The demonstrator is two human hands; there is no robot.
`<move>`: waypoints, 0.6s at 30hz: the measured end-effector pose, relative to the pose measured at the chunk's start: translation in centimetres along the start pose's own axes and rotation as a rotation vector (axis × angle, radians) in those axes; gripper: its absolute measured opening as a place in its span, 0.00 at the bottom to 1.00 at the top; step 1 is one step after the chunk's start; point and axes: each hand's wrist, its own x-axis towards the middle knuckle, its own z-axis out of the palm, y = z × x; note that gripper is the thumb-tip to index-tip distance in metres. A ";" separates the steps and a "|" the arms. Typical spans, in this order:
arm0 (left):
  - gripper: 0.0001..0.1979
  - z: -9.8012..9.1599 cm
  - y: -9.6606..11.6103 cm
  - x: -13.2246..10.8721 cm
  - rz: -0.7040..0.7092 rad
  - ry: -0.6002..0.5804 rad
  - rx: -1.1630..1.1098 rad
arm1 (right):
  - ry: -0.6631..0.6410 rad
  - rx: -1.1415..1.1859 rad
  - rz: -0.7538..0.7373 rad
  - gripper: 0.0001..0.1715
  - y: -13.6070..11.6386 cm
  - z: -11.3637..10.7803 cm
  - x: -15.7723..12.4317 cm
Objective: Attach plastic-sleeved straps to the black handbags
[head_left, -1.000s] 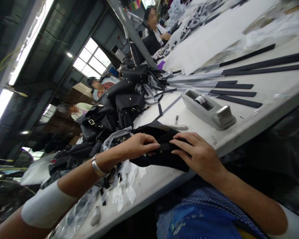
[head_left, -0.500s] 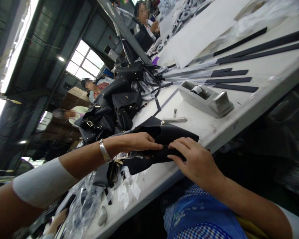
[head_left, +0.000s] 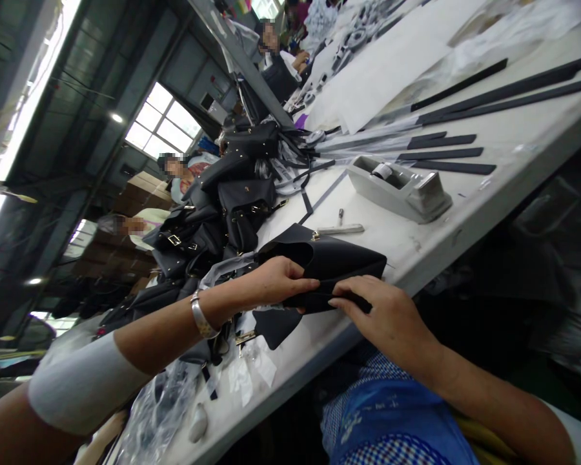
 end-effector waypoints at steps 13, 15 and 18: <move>0.13 1.7 -0.9 0.6 0.132 -0.063 -0.341 | -0.117 -0.238 0.095 0.01 -0.5 -2.7 3.2; 0.13 2.1 -1.3 0.7 0.099 -0.026 -0.352 | -0.142 -0.258 0.083 0.01 -0.4 -2.8 3.5; 0.12 2.7 -1.8 0.8 0.050 0.022 -0.365 | -0.175 -0.263 0.074 0.01 -0.1 -2.6 3.8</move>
